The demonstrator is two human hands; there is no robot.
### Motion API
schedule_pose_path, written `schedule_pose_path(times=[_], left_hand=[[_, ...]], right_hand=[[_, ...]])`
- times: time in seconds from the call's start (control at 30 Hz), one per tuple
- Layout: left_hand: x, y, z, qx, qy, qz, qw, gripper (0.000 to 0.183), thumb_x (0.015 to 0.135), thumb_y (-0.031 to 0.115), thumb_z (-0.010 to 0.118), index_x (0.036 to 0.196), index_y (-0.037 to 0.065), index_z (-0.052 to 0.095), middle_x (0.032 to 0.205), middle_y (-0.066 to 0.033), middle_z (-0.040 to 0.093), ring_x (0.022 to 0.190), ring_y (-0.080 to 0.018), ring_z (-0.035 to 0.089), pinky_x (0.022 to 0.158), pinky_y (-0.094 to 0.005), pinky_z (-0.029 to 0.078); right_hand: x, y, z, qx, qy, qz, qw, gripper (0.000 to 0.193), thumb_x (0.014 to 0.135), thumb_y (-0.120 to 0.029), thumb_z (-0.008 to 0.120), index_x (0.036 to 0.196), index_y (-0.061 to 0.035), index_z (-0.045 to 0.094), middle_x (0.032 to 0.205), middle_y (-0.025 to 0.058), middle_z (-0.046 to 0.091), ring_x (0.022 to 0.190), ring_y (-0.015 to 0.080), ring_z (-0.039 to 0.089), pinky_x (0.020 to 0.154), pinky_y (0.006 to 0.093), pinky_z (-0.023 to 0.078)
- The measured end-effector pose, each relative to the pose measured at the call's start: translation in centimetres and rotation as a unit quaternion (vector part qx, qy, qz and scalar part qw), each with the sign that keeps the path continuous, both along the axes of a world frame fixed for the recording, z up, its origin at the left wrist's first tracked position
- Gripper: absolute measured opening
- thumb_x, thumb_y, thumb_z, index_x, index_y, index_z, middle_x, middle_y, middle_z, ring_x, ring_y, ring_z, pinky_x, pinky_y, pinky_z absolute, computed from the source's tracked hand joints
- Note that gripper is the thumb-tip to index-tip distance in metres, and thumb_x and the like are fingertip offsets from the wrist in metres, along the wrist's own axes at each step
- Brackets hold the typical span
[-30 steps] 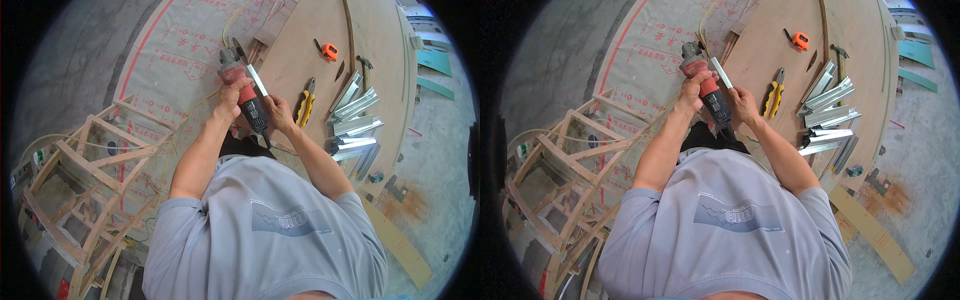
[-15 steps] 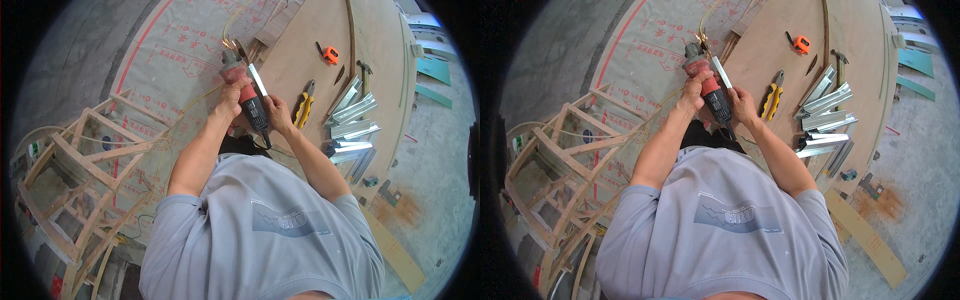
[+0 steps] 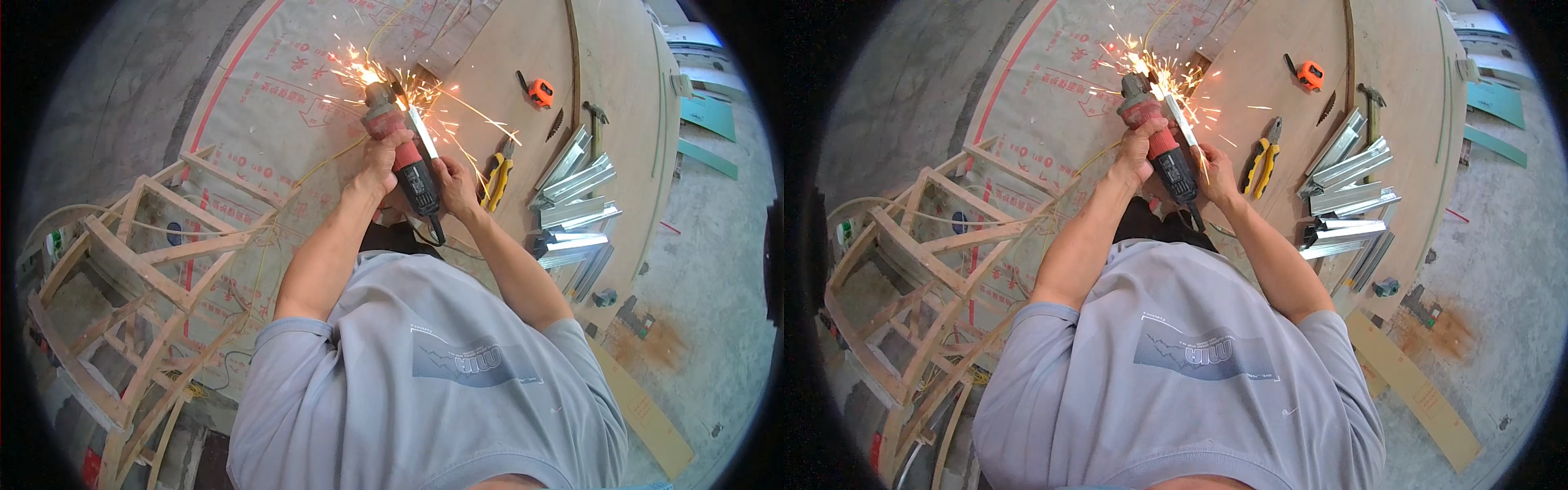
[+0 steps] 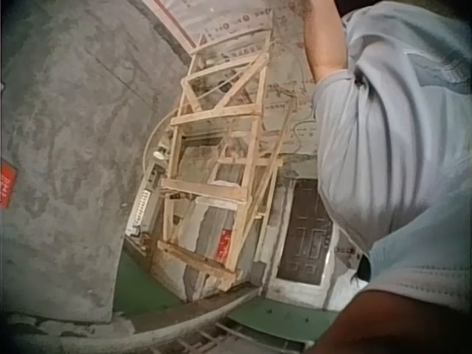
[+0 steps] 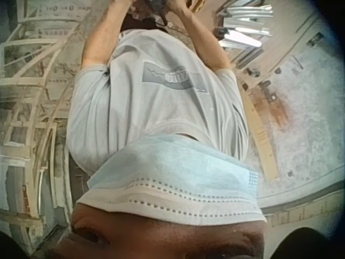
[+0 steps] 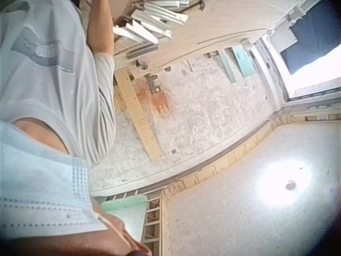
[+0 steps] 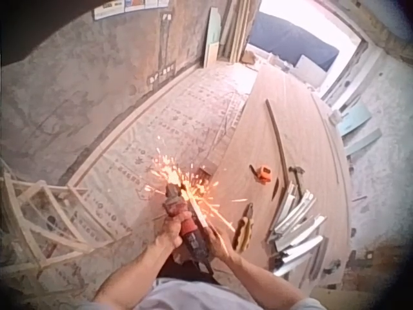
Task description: Cutting metal studs to size using an electric angle grinder on a workbench.
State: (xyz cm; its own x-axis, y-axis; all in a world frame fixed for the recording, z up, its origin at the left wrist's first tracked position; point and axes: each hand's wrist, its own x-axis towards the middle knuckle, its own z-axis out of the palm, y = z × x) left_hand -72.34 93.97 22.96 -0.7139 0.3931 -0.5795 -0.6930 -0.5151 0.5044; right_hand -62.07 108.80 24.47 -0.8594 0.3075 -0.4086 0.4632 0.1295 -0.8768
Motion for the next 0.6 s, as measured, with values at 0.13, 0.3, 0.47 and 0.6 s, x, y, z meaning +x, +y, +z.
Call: schedule_pose_path(times=[0.13,0.3,0.47,0.6], left_hand=[[0.4,0.0,0.9,0.007,0.001,0.016,1.0,0.038,0.079,0.008,0.078,0.112,0.01,0.059,0.095,-0.0025,0.064,0.087,-0.0198,0.068,0.075,-0.039,0.06],[0.9,0.2,0.9,-0.004,-0.011,0.018,1.0,0.041,0.077,0.009,0.079,0.113,0.01,0.06,0.098,-0.0015,0.063,0.086,-0.0174,0.065,0.076,-0.0359,0.058],[1.1,0.6,0.8,-0.003,-0.006,0.019,1.0,0.042,0.075,0.009,0.08,0.113,0.009,0.062,0.099,-0.0008,0.063,0.087,-0.016,0.063,0.078,-0.0342,0.055],[1.3,0.4,0.9,-0.011,-0.014,0.024,1.0,0.043,0.074,0.009,0.08,0.113,0.01,0.062,0.098,0.0,0.063,0.087,-0.0155,0.063,0.078,-0.0341,0.055]], right_hand=[[-0.1,-0.3,-0.1,0.024,0.008,0.007,1.0,0.027,0.103,-0.022,0.054,0.105,0.0008,0.068,0.077,-0.0034,0.057,0.07,0.0094,0.048,0.063,0.0275,0.041],[0.4,0.6,-2.0,-0.002,-0.029,-0.005,1.0,0.028,0.104,-0.025,0.054,0.106,-0.0001,0.067,0.077,-0.0021,0.057,0.07,0.0085,0.047,0.061,0.0279,0.039],[0.4,0.6,-3.4,-0.117,-0.011,-0.08,0.99,0.027,0.103,-0.023,0.055,0.105,0.0001,0.068,0.078,-0.0017,0.06,0.071,0.0092,0.05,0.064,0.0274,0.042],[0.3,0.8,-2.7,-0.024,0.008,0.012,1.0,0.028,0.105,-0.024,0.053,0.108,0.0008,0.066,0.087,0.0004,0.064,0.076,0.0082,0.054,0.069,0.0248,0.046]])
